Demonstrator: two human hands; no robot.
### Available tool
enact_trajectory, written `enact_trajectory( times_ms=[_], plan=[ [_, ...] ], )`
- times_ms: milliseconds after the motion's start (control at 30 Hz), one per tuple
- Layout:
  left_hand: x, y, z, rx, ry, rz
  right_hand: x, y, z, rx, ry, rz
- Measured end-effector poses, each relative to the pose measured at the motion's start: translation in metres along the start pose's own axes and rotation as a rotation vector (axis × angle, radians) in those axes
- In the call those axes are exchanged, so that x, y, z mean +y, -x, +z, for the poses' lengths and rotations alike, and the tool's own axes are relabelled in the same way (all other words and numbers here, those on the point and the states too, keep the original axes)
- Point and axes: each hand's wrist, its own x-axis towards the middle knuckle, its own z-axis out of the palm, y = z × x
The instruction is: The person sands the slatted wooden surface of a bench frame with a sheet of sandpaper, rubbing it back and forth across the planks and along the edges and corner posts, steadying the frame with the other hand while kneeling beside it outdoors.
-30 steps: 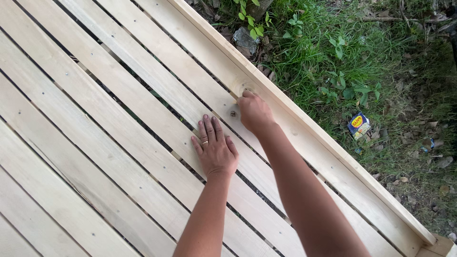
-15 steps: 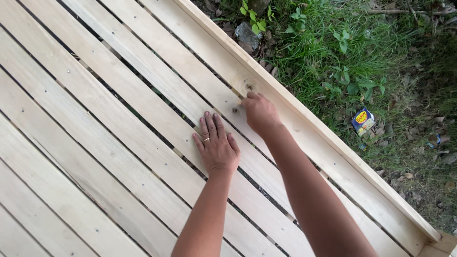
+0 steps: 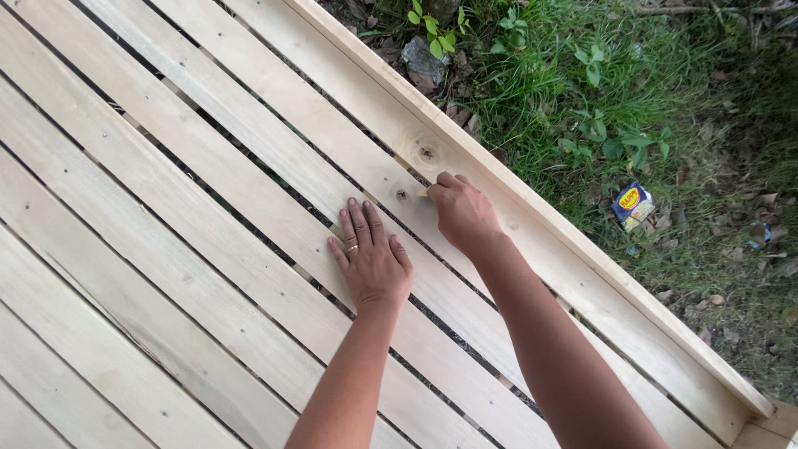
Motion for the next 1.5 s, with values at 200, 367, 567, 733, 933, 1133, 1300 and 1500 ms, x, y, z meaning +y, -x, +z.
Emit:
enact_trajectory(
  times_ms=[200,367,567,733,933,1133,1300,1500],
  plan=[
    [-0.001,-0.001,-0.001,0.012,0.002,0.007,-0.012,-0.005,-0.001,0.061,0.076,-0.004],
    [-0.001,0.0,0.0,0.018,0.019,0.005,-0.007,0.007,-0.011,0.031,0.031,-0.043],
    [-0.001,-0.001,0.002,0.024,0.017,0.002,-0.011,-0.005,-0.006,0.054,0.096,-0.115],
    [-0.001,-0.003,0.002,0.029,0.018,0.0,-0.014,-0.005,-0.005,0.028,0.057,-0.105],
    [0.0,-0.002,0.002,0.021,0.023,-0.004,-0.014,0.0,-0.012,-0.029,0.019,0.006],
    [0.0,-0.003,0.003,-0.008,0.005,-0.013,-0.02,-0.004,-0.01,0.002,0.006,0.0],
    [-0.001,-0.003,0.002,-0.005,0.019,-0.01,-0.016,0.003,-0.013,0.014,0.033,-0.001],
    [0.0,-0.001,0.002,0.008,0.007,-0.009,-0.013,0.012,-0.015,0.026,-0.003,-0.053]
  ],
)
